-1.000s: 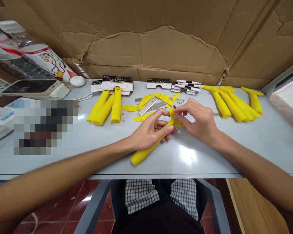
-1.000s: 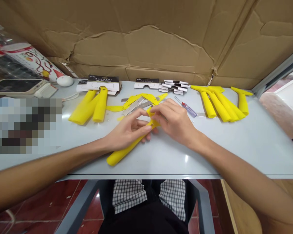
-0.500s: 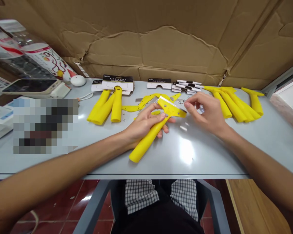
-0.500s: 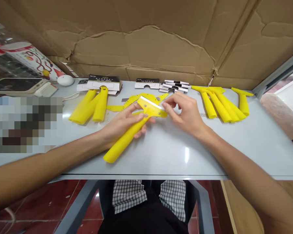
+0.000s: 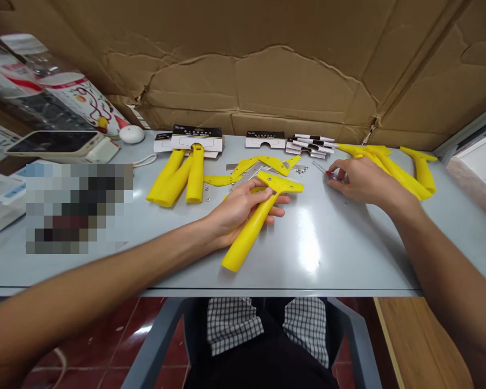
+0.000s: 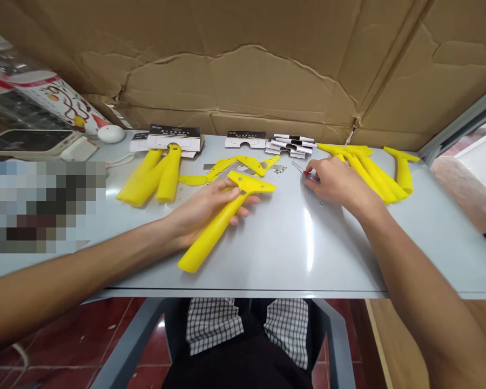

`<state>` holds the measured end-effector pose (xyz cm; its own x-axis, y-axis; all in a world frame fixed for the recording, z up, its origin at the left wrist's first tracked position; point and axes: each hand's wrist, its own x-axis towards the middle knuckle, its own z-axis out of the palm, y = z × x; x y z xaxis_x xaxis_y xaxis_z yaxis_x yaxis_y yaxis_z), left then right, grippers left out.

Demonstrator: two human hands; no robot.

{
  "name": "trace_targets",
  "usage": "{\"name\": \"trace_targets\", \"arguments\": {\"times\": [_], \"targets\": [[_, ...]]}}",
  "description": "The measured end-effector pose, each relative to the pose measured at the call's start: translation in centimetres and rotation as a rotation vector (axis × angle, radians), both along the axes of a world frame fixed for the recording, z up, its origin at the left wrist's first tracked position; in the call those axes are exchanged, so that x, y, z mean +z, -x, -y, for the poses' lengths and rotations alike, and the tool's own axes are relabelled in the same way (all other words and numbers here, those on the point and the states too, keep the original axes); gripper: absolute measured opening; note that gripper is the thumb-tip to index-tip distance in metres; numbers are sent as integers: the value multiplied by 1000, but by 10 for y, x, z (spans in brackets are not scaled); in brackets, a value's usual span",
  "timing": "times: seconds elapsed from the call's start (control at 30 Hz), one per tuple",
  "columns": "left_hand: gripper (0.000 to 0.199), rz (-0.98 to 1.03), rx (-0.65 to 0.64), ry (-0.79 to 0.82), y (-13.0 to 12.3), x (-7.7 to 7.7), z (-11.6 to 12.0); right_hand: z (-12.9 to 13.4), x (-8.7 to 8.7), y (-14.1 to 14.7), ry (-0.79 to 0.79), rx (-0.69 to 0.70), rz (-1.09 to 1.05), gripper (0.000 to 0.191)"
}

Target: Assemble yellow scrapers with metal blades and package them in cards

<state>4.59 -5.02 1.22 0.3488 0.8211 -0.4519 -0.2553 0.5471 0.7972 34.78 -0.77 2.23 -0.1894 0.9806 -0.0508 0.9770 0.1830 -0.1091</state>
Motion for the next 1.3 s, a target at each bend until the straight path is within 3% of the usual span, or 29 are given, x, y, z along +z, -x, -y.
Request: {"name": "trace_targets", "arguments": {"times": [0.1, 0.27, 0.4, 0.53, 0.8, 1.03, 1.3], "targets": [[12, 4, -13, -17, 0, 1, 0, 1, 1, 1, -34, 17, -17, 30], [14, -35, -22, -52, 0, 0, 1, 9, 11, 11, -241, 120, -211, 26], [17, -48, -28, -56, 0, 0, 3, 19, 14, 24, -318, 347, -379, 19], [22, -61, -40, -78, 1, -1, 4, 24, 8, 34, -356, 513, -409, 17], [18, -46, -90, -184, 4, -9, 8, 27, -4, 41, -375, 567, -454, 20], [19, -95, -90, -207, 1, -6, 9, 28, -7, 41, -400, 563, -416, 23], [20, -150, -136, -293, 1, -9, 14, 55, 16, 49, -552, 503, -153, 28]]}}
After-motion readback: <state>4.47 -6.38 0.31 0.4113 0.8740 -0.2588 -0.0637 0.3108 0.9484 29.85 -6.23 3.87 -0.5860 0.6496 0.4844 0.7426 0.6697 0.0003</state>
